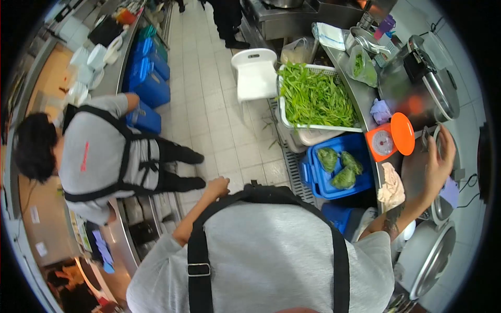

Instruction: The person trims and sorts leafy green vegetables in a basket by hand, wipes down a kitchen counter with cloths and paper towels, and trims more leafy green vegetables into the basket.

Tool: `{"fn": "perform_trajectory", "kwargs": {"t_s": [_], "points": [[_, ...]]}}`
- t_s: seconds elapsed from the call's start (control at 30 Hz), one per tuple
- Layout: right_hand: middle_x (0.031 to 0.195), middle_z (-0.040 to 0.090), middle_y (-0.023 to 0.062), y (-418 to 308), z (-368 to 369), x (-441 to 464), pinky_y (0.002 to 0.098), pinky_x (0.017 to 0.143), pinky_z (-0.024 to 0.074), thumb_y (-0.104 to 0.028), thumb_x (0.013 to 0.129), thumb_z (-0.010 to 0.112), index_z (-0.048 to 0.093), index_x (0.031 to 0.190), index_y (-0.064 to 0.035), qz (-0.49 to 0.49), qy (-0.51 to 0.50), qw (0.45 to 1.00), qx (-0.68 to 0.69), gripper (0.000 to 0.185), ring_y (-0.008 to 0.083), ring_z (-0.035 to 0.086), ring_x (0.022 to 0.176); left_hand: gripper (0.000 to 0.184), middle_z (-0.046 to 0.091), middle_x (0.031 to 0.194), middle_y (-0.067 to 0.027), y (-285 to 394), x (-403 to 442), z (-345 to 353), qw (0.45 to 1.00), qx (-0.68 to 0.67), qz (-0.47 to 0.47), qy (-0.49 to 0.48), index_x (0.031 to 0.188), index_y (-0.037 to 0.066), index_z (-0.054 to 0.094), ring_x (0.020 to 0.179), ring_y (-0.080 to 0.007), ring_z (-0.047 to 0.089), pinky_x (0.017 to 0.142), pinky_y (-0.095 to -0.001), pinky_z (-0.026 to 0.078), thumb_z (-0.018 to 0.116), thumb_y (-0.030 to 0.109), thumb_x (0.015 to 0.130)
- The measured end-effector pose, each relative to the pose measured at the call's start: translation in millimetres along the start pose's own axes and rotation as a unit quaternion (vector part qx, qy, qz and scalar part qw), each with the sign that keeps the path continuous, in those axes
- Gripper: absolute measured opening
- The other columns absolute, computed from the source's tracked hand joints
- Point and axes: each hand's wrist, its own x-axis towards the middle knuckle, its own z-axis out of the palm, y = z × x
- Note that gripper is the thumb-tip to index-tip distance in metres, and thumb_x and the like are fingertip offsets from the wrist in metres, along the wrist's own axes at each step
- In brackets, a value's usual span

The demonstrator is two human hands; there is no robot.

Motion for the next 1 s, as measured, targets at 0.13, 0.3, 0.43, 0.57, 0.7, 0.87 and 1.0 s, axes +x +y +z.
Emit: {"fn": "perform_trajectory", "kwargs": {"t_s": [0.13, 0.3, 0.43, 0.57, 0.7, 0.87, 1.0], "points": [[0.123, 0.052, 0.0066, -31.4, 69.5, -22.7, 0.0326, 0.091, 0.0438, -0.006, 0.081, 0.065, 0.058, 0.117, -0.0094, -0.017, -0.070, 0.997, -0.016, 0.037, 0.0201, 0.050, 0.113, 0.044, 0.058, 0.109, -0.0200, -35.8, 45.5, -23.8, 0.993, -0.070, 0.085, 0.030, 0.114, 0.004, 0.055, 0.106, -0.0352, 0.055, 0.086, -0.0440, 0.047, 0.067, 0.028, 0.078], [0.116, 0.054, 0.0133, -25.6, 122.3, -39.7, 0.0361, 0.092, 0.0418, -0.008, 0.074, 0.068, 0.058, 0.115, -0.0077, 0.021, -0.129, 0.987, -0.095, 0.042, 0.0288, 0.052, 0.110, 0.045, 0.057, 0.111, -0.0224, -43.7, 100.5, -66.3, 0.987, -0.089, 0.133, 0.021, 0.115, 0.004, 0.055, 0.106, -0.0369, 0.054, 0.088, -0.0420, 0.046, 0.067, 0.026, 0.078], [0.114, 0.054, 0.0159, 4.0, 149.7, -33.7, 0.0370, 0.092, 0.0417, -0.010, 0.073, 0.069, 0.059, 0.114, -0.0071, 0.076, -0.119, 0.980, -0.138, 0.042, 0.0316, 0.052, 0.108, 0.044, 0.060, 0.106, -0.0242, -43.5, 162.0, -97.7, 0.978, -0.072, 0.196, -0.020, 0.113, 0.002, 0.057, 0.101, -0.0377, 0.057, 0.086, -0.0418, 0.046, 0.068, 0.025, 0.076], [0.114, 0.054, 0.0185, 67.2, 186.0, -41.7, 0.0397, 0.091, 0.0428, -0.015, 0.072, 0.072, 0.059, 0.113, -0.0071, 0.150, -0.104, 0.949, -0.257, 0.044, 0.0354, 0.053, 0.107, 0.045, 0.061, 0.104, -0.0247, -34.0, 224.3, -149.5, 0.973, -0.077, 0.215, -0.025, 0.112, 0.001, 0.058, 0.099, -0.0375, 0.059, 0.085, -0.0420, 0.047, 0.069, 0.024, 0.074], [0.120, 0.052, 0.0194, 87.7, 233.6, -50.7, 0.0470, 0.090, 0.0443, -0.027, 0.069, 0.075, 0.058, 0.118, -0.0111, 0.386, -0.243, 0.833, -0.313, 0.054, 0.0387, 0.051, 0.110, 0.047, 0.062, 0.105, -0.0229, -48.0, 280.7, -209.7, 0.978, -0.053, 0.184, -0.079, 0.113, 0.003, 0.058, 0.099, -0.0352, 0.059, 0.085, -0.0419, 0.047, 0.070, 0.027, 0.075], [0.128, 0.046, 0.0209, 119.2, 293.0, -89.2, 0.0517, 0.091, 0.0427, -0.031, 0.069, 0.074, 0.052, 0.125, -0.0132, 0.443, -0.295, 0.816, -0.227, 0.063, 0.0425, 0.047, 0.114, 0.045, 0.063, 0.103, -0.0214, -107.1, 413.1, -273.2, 0.978, 0.039, 0.199, -0.042, 0.110, 0.002, 0.060, 0.098, -0.0343, 0.060, 0.085, -0.0409, 0.048, 0.070, 0.030, 0.075], [0.132, 0.036, 0.0297, 119.7, 339.8, -115.6, 0.0493, 0.093, 0.0423, -0.029, 0.069, 0.074, 0.031, 0.138, -0.0114, 0.511, -0.235, 0.792, -0.237, 0.083, 0.0441, 0.046, 0.115, 0.050, 0.064, 0.101, -0.0224, -134.7, 535.1, -329.7, 0.975, 0.127, 0.182, -0.030, 0.110, 0.001, 0.060, 0.098, -0.0355, 0.061, 0.085, -0.0402, 0.048, 0.071, 0.033, 0.073]]}}
